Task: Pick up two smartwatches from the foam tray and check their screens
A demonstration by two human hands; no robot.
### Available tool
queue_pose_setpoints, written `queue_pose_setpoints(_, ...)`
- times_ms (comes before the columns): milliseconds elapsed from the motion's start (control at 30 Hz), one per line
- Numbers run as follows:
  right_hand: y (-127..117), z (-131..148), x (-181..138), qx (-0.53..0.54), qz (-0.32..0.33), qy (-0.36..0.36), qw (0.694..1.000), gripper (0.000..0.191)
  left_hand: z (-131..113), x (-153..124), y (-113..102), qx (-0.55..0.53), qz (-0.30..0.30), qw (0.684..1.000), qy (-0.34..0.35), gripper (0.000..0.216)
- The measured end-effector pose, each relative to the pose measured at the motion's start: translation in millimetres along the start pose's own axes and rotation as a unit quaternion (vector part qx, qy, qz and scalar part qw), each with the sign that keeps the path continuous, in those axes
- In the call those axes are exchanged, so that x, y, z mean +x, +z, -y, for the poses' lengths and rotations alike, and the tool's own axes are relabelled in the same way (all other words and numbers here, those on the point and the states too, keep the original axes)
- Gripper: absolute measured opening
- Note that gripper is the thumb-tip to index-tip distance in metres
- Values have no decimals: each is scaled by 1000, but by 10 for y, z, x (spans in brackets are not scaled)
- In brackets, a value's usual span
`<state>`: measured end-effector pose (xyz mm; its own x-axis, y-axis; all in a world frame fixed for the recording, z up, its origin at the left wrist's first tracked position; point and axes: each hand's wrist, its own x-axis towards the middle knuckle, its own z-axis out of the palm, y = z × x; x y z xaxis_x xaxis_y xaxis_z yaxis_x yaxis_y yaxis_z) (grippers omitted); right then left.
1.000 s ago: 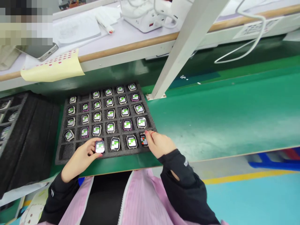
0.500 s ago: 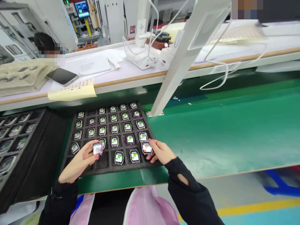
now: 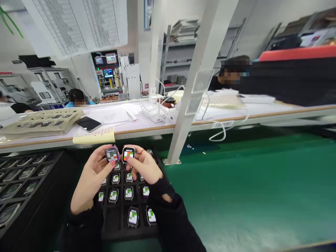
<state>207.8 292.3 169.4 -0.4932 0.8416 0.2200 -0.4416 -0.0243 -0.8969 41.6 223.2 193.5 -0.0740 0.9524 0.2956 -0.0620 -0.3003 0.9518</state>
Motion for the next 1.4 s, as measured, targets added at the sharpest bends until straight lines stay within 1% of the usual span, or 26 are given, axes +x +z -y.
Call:
queue_pose_setpoints(33,28,-24,34,-4,-3,-8,1000,62,13,8,-9,12,-7,1000,-3,36)
queue_pose_setpoints(100,54,-83,84,-21,-11,-2,1000,60,43,26,-37,31,-11,999,-13,33)
queue_pose_setpoints(200,36,-157,121,-31,-20,9,999,59,67,53,-75,41,-34,998,-19,28)
queue_pose_setpoints(300,-7,-174,111,-28,-27,0,999,59,50,53,-90,52,-60,996,-30,31)
queue_pose_setpoints(433,-21,-92,60,-54,-18,0,998,58,-12,3,-79,67,-57,995,-44,33)
queue_pose_setpoints(600,28,53,9,-100,1,-3,995,57,-87,-40,-31,58,-57,996,-28,30)
queue_pose_setpoints(767,47,115,-33,-115,20,8,993,51,-91,-51,6,50,-49,997,-16,31)
queue_pose_setpoints(833,53,122,-53,-120,18,2,993,48,-81,-54,8,59,-49,997,-12,30)
queue_pose_setpoints(1033,71,63,-70,-134,-33,-21,990,47,-72,-42,-4,87,-69,994,-13,32)
queue_pose_setpoints(1133,82,54,-64,-128,-31,-25,991,49,-79,-42,-4,95,-73,993,-6,33)
queue_pose_setpoints(1233,95,116,-78,-122,-31,-14,992,48,-86,-50,4,92,-71,993,-2,33)
queue_pose_setpoints(1400,56,175,-76,-126,5,-9,992,54,-81,-56,18,80,-79,994,0,33)
